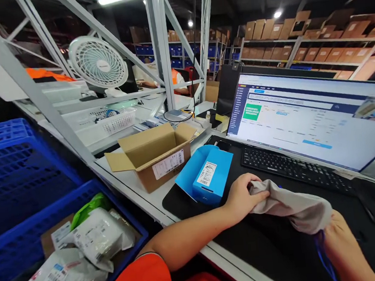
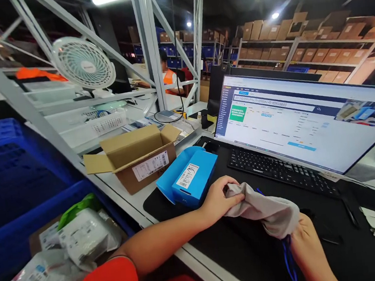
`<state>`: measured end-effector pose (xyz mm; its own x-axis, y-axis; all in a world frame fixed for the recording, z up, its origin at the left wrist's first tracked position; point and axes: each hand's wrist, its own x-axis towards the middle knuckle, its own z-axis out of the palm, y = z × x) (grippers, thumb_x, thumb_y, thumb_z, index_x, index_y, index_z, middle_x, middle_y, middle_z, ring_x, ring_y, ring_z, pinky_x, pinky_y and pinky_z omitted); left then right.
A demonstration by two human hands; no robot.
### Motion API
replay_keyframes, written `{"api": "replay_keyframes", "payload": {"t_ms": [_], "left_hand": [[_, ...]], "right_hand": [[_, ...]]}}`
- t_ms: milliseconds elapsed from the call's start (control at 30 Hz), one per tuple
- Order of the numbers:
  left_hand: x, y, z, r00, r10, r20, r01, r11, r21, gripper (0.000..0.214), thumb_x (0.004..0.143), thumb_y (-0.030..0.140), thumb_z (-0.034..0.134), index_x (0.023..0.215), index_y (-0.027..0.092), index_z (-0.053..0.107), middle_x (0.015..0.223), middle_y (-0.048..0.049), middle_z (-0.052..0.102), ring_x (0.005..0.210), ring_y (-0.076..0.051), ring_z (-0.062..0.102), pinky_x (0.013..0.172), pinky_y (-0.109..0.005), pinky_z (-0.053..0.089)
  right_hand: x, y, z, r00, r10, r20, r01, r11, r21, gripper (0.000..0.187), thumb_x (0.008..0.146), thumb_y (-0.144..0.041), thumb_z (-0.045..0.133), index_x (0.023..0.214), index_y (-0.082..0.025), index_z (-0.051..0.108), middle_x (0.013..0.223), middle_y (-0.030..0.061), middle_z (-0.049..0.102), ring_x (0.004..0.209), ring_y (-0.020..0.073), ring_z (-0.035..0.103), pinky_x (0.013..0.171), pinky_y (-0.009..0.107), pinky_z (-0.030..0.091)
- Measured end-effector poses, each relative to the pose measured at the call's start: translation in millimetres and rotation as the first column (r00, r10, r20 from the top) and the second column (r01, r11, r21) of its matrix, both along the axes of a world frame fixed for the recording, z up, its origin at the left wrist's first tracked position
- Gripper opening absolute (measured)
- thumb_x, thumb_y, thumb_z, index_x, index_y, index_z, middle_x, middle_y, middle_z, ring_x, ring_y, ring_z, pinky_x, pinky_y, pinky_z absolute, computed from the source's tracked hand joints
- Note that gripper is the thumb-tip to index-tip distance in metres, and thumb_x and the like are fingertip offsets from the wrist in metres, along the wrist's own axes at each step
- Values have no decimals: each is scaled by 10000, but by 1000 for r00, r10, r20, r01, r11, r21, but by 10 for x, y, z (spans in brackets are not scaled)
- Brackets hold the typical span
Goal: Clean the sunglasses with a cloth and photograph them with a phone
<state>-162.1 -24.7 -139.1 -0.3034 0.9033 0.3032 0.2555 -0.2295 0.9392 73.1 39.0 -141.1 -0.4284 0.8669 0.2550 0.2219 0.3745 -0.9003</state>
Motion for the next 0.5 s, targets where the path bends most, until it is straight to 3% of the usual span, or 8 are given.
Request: {"api": "replay_keyframes", "payload": {"t_ms": [100,200,367,500], "left_hand": [[8,3,-6,1000,1,27,-1,1000,16,223,796,300,761,974,196,675,953,-14,695,883,-187,626,795,-299,465],[29,-24,-5,997,-67,29,66,996,62,194,889,347,661,1000,189,668,947,-22,696,878,-183,623,798,-296,466],[103,-66,-35,990,-132,46,128,989,78,229,885,346,665,1044,182,658,977,-36,691,888,-182,617,812,-297,466],[162,-59,-71,933,-279,227,270,960,69,305,821,340,726,1056,170,632,920,-30,678,818,-163,620,763,-280,481]], "right_hand": [[-95,-27,28,991,127,49,-127,992,-8,295,774,-450,750,963,-232,810,1039,67,779,1036,327,709,914,376,597],[-183,-74,58,970,205,133,-204,979,-23,232,800,-406,744,935,-230,811,1021,59,775,992,294,712,898,349,583],[-230,-99,48,975,129,182,-144,987,73,252,757,-438,779,881,-224,825,868,62,766,780,255,705,704,306,572],[-281,-99,62,981,71,179,-104,977,186,204,762,-441,781,781,-244,830,945,84,757,848,257,692,753,320,553]]}}
